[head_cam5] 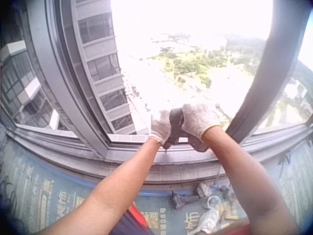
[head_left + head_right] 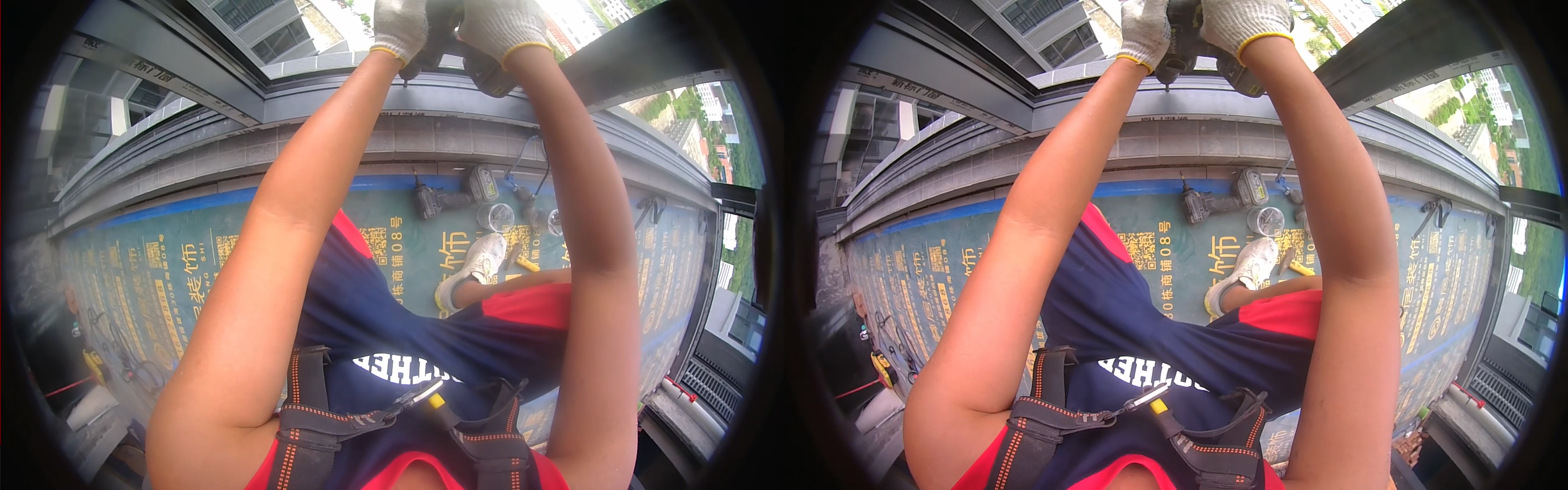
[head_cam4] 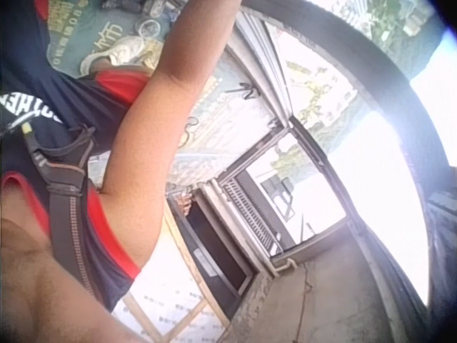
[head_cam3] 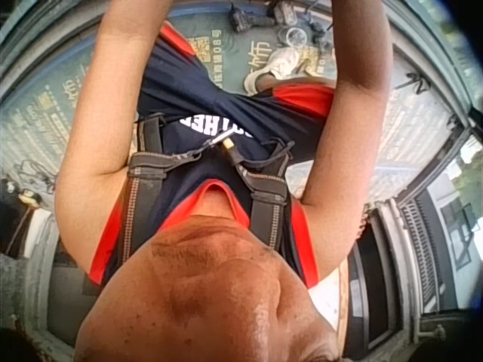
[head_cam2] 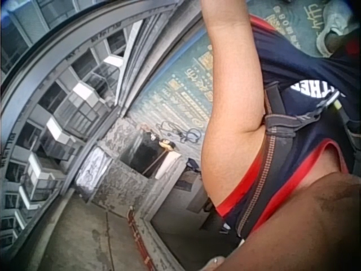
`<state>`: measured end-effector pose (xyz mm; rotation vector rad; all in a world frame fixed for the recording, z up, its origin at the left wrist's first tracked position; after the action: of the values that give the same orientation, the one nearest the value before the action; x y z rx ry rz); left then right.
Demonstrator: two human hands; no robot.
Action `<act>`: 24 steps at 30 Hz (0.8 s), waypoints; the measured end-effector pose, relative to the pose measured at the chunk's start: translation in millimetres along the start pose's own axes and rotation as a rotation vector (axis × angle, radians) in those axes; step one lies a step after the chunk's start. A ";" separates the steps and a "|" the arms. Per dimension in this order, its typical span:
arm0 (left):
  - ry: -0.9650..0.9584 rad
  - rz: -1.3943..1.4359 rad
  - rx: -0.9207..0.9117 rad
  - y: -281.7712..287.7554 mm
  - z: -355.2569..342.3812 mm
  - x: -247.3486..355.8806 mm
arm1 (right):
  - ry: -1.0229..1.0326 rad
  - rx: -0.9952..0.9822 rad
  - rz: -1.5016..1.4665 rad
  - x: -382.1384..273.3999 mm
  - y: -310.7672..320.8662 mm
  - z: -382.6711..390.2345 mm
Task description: Using a hammer drill to make holes in a window frame for installation.
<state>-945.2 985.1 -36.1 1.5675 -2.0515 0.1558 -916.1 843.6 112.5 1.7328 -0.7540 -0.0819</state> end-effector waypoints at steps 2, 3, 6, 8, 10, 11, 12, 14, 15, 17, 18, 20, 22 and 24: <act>0.146 0.232 -0.023 0.5 -2.7 4.8 | -0.001 0.068 0.044 1.3 -2.0 0.0; 0.146 0.235 -0.024 1.4 -4.4 10.9 | -0.003 0.067 0.046 3.6 -4.0 0.2; 0.557 0.755 -0.018 -2.9 -1.7 14.0 | -0.003 0.049 0.030 5.4 -3.6 1.2; 0.568 0.863 0.054 0.8 -3.7 16.6 | 0.005 0.087 0.007 4.1 -1.6 -0.1; 0.566 0.875 0.070 2.3 -4.9 17.5 | 0.001 0.091 -0.002 3.1 -1.9 0.2; 0.567 0.889 0.086 3.2 -4.8 16.5 | -0.003 0.093 -0.011 2.6 -1.8 0.2; 0.566 0.887 0.085 4.1 -5.0 15.2 | -0.003 0.094 -0.012 2.4 -1.6 -0.4; 0.704 0.850 0.046 0.5 -0.3 10.5 | -0.004 0.076 -0.030 4.3 -2.8 0.2; 0.706 0.852 0.044 -0.1 0.4 10.9 | -0.006 0.074 -0.030 5.2 -3.0 0.5; 0.836 0.930 0.007 -4.3 4.7 8.0 | 0.003 0.062 -0.025 5.2 -4.1 -0.5; 0.835 0.929 0.006 -3.6 4.8 7.7 | 0.002 0.063 -0.026 4.8 -4.6 -0.8; 0.832 0.969 -0.022 -3.8 5.5 7.5 | 0.003 0.086 -0.002 2.3 -4.5 -1.4; 0.855 0.939 -0.004 -3.7 7.6 9.0 | 0.003 0.075 0.008 2.9 -5.9 -1.9; 0.880 0.912 0.011 -4.1 8.3 12.6 | 0.001 0.060 0.022 5.2 -8.2 -0.9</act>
<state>-946.5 969.6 -37.9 0.2945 -1.8087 0.9818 -908.0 842.5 107.2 1.7805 -0.7811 -0.0442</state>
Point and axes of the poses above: each hand's wrist, its own z-axis away from the middle knuckle, its own y-axis out of the back of the hand, x = y × z, the point moved 5 cm from there along -z, towards the middle knuckle, and after that the axes turned 9 degrees about z, right-handed, at the moved point
